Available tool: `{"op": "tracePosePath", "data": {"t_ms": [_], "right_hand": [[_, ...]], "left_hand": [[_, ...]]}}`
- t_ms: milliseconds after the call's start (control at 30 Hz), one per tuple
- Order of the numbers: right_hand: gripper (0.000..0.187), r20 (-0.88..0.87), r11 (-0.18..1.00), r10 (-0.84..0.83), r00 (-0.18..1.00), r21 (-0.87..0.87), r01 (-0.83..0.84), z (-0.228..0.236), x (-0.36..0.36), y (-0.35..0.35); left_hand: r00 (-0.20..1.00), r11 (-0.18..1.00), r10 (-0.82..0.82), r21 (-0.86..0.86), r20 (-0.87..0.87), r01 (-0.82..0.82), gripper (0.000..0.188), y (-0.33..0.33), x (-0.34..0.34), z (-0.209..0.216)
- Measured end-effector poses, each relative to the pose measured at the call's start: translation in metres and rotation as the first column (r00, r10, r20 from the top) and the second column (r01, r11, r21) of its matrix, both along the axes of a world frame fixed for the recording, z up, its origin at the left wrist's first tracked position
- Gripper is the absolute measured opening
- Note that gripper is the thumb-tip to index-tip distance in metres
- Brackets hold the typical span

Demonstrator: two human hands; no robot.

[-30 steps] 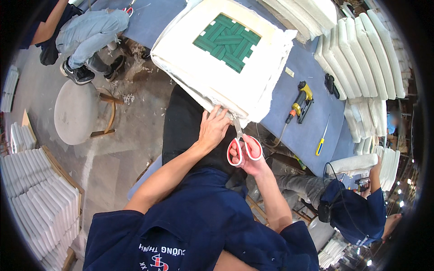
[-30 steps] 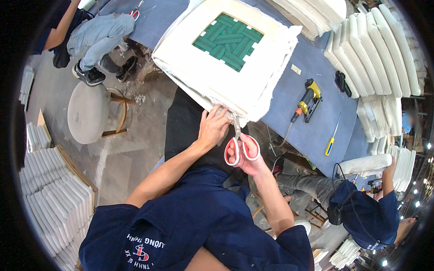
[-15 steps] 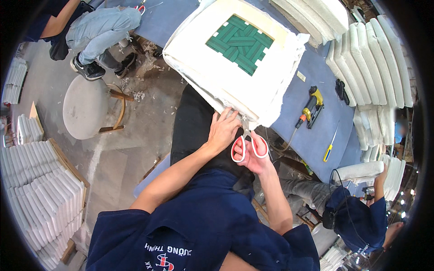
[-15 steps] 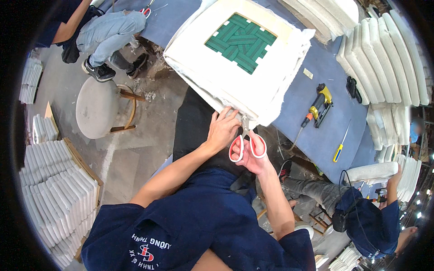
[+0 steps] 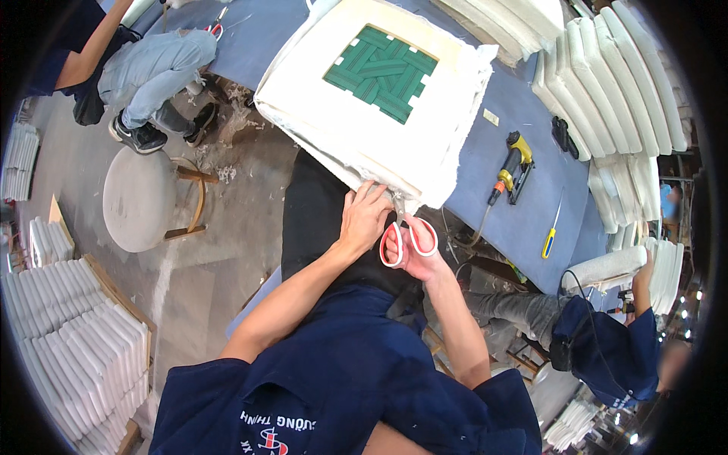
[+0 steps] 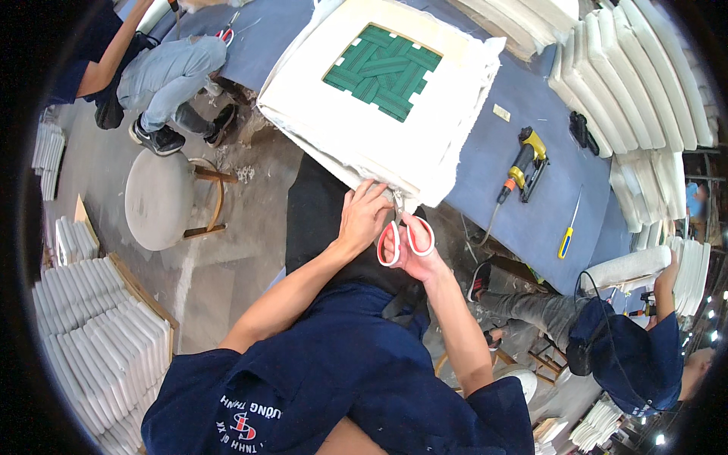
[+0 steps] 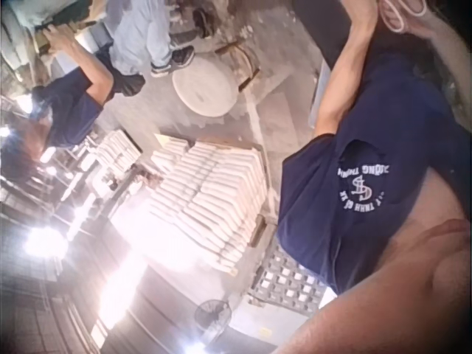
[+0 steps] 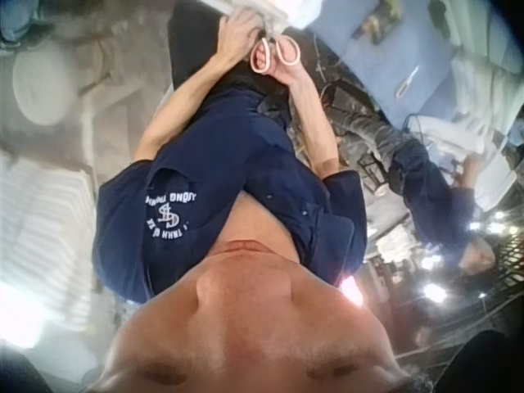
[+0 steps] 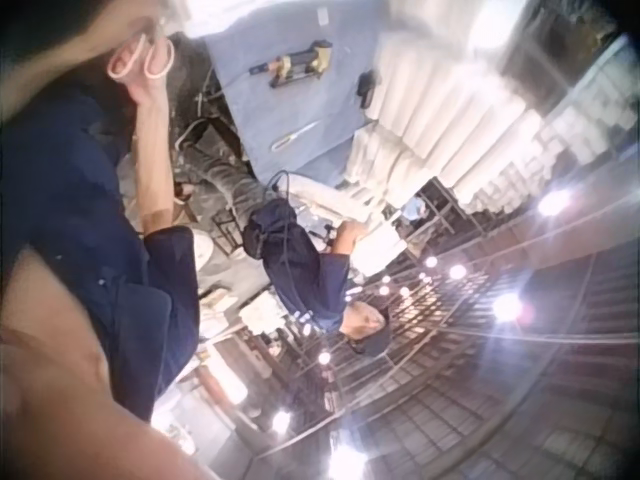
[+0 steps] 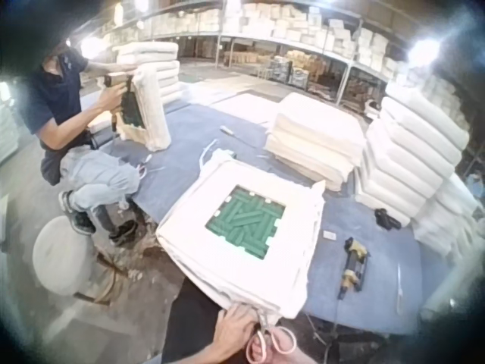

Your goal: The person wraps white fabric around rectangular foam blocks and secures it with a staple gun. They repeatedly trim excess fabric with scissors, fold edges, and staple the fabric to the foam. Finished cushions are stacked on the table.

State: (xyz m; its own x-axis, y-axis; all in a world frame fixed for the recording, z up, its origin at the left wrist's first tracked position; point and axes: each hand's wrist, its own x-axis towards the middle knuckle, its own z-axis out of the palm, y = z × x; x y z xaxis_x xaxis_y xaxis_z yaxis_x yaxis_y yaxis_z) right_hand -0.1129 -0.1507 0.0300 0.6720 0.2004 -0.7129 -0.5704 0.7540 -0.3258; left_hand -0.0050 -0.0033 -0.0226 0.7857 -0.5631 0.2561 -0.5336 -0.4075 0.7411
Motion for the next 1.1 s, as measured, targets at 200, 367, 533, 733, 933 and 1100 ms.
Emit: {"op": "tracePosePath", "data": {"t_ms": [200, 367, 533, 733, 933, 1100], "right_hand": [[0.054, 0.007, 0.967, 0.007, 1.0, -0.256, -0.005, 0.007, -0.001, 0.004], [0.052, -0.031, 0.898, 0.063, 0.998, -0.435, -0.07, -0.005, -0.007, 0.012], [0.051, -0.004, 0.916, 0.073, 0.997, -0.394, -0.069, 0.008, -0.011, 0.012], [0.049, 0.0, 0.956, 0.057, 0.998, -0.287, -0.055, 0.01, -0.017, 0.007], [0.05, 0.004, 0.982, 0.044, 0.999, -0.186, -0.042, 0.017, -0.01, 0.004], [0.05, 0.165, 0.853, 0.254, 0.953, -0.502, -0.14, 0.032, -0.041, 0.018]], "left_hand": [[0.998, 1.0, 0.018, -0.02, -0.063, -0.019, 0.015, -0.001, 0.003, 0.005], [0.976, 0.99, 0.133, 0.077, -0.171, -0.122, 0.026, -0.016, 0.008, 0.016], [0.978, 0.975, 0.165, 0.17, -0.129, -0.142, 0.027, -0.023, 0.016, 0.012], [0.975, 0.981, 0.179, 0.096, -0.129, -0.167, 0.021, -0.023, 0.017, 0.007], [0.96, 0.988, 0.137, -0.042, -0.243, -0.151, 0.017, -0.02, 0.023, 0.01], [0.81, 0.953, -0.026, -0.259, -0.586, -0.157, 0.017, 0.034, 0.025, 0.044]]}}
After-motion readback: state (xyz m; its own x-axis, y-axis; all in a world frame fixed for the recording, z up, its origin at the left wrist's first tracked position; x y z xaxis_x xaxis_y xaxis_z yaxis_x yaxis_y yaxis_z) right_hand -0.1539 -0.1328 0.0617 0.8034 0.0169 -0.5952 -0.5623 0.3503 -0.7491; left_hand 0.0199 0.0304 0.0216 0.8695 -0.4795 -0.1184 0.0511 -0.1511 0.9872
